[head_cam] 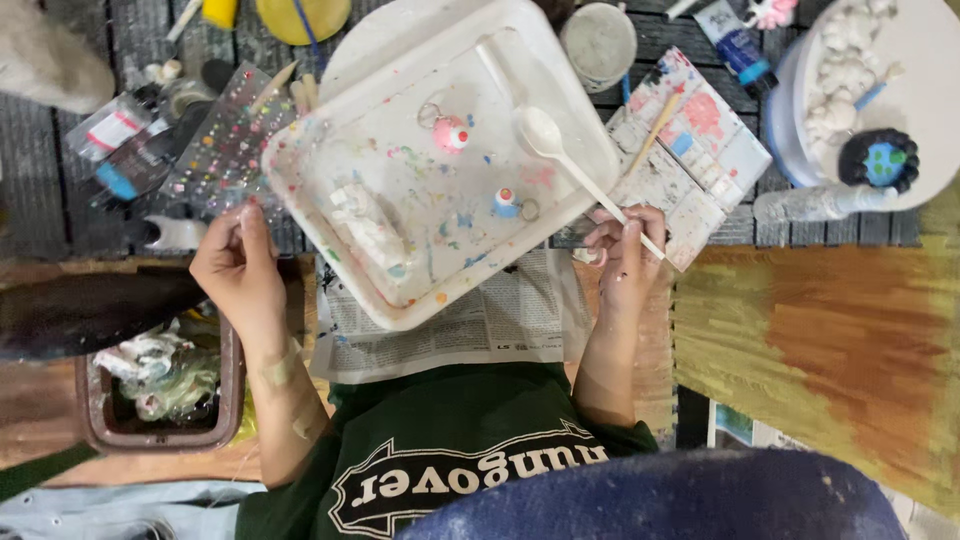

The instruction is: The person decorates small keychain figures by applying adhesive and attaching colorful rhinestones. They use a plastic spoon to apply glue to the figures and then pick individual rhinestones from a sheet to place on the figures.

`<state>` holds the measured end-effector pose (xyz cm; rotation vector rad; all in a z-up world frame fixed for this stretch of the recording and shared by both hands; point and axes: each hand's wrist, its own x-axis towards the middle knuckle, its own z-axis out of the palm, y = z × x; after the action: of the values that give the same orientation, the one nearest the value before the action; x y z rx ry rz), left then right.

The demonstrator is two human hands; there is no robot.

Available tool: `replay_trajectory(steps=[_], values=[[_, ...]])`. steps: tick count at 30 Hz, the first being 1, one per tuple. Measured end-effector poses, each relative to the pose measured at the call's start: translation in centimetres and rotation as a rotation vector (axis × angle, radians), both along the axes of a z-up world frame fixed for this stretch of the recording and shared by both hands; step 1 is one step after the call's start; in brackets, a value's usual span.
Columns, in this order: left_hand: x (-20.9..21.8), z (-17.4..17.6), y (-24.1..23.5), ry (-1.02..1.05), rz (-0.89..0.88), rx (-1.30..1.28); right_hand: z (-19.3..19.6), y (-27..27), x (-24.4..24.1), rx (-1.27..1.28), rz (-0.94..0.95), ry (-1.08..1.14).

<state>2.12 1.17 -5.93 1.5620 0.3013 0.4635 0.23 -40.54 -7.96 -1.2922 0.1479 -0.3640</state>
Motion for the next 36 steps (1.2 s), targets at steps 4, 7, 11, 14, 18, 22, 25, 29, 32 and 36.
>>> replay_trajectory(steps=[4,7,11,14,18,22,25,29,32,36], values=[[-0.9,0.1,1.0,-0.013,0.038,0.032,-0.8,0.1,0.5,-0.061,0.015,0.009],[-1.6,0.7,1.0,-0.024,-0.013,-0.03,-1.6,-0.6,0.6,-0.082,0.038,-0.004],[-1.9,1.8,0.0,-0.161,-0.135,0.124,-2.3,-1.7,0.6,-0.065,-0.005,-0.113],[-1.5,2.9,-1.0,-0.234,-0.29,-0.303,-1.6,-1.9,0.4,-0.178,-0.19,-0.119],[-0.8,4.1,-2.5,-0.023,-0.352,-0.758,0.9,0.1,0.3,-0.727,-0.595,-0.338],[-0.4,3.9,-3.7,-0.031,-0.479,-0.713,3.5,6.3,0.8,-0.84,-0.534,-0.69],[-0.3,3.2,-4.4,-0.032,-0.531,-0.674,6.5,11.1,-0.7,-0.804,0.08,-0.438],[-1.1,3.1,-4.6,0.003,-0.547,-0.614,8.4,14.7,1.6,-0.498,0.353,-0.231],[-0.7,3.4,-4.5,0.012,-0.582,-0.563,8.4,15.2,2.1,-0.325,0.345,-0.219],[0.9,3.8,-5.4,-0.019,-0.582,-0.785,7.8,13.6,2.8,-0.191,0.304,-0.255]])
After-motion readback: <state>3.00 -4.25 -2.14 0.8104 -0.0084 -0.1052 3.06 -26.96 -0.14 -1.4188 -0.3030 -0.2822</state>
